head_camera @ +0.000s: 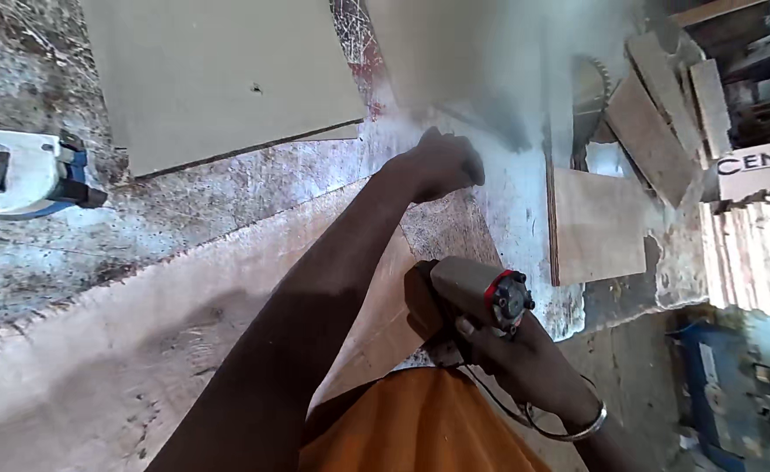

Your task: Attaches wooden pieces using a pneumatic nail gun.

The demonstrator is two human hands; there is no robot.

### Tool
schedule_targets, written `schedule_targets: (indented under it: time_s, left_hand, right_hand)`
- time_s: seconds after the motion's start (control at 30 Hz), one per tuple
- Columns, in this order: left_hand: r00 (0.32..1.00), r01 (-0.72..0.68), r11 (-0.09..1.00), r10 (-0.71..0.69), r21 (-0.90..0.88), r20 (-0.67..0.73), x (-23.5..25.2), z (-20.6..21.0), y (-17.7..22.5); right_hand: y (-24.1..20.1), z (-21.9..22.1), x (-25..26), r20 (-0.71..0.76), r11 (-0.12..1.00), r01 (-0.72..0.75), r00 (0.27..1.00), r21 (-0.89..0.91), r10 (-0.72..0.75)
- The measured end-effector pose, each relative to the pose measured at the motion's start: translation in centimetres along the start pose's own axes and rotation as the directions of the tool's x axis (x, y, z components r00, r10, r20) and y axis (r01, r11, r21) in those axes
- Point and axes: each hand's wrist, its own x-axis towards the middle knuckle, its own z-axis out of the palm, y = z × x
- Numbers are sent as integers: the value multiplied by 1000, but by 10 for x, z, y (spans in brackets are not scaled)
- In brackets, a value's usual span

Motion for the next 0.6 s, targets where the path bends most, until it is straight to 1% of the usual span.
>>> schedule_targets:
  time_s: [0.07,0.13,0.23,0.3,0.47,0.6]
  left_hand:
    - [1000,11,1000,-11,-8,8,0,-2,0]
    - [1000,1,1000,-1,-9,5,1,-1,0]
    - [1000,-20,1000,20,-17,-18,2,1,-3]
    - [1000,-24,1000,24,-2,-8,3,1,-4]
    - [1000,12,1000,-12,-6,12,4,0,-2]
    - [1000,11,1000,-11,-19,27,2,-4,0]
  right_hand:
    - [-6,-1,5,9,1000,-12,1000,20,12]
    - [-10,-3,11,24,1000,-3,1000,26,2]
    - [-18,-5,17,38,999,-33,999,7,32]
    - [-21,-6,20,49,999,-39,998,28,37]
    - [-29,-7,31,73,999,-12,997,39,9]
    - [-36,-6,41,98,1000,2,995,-13,-1]
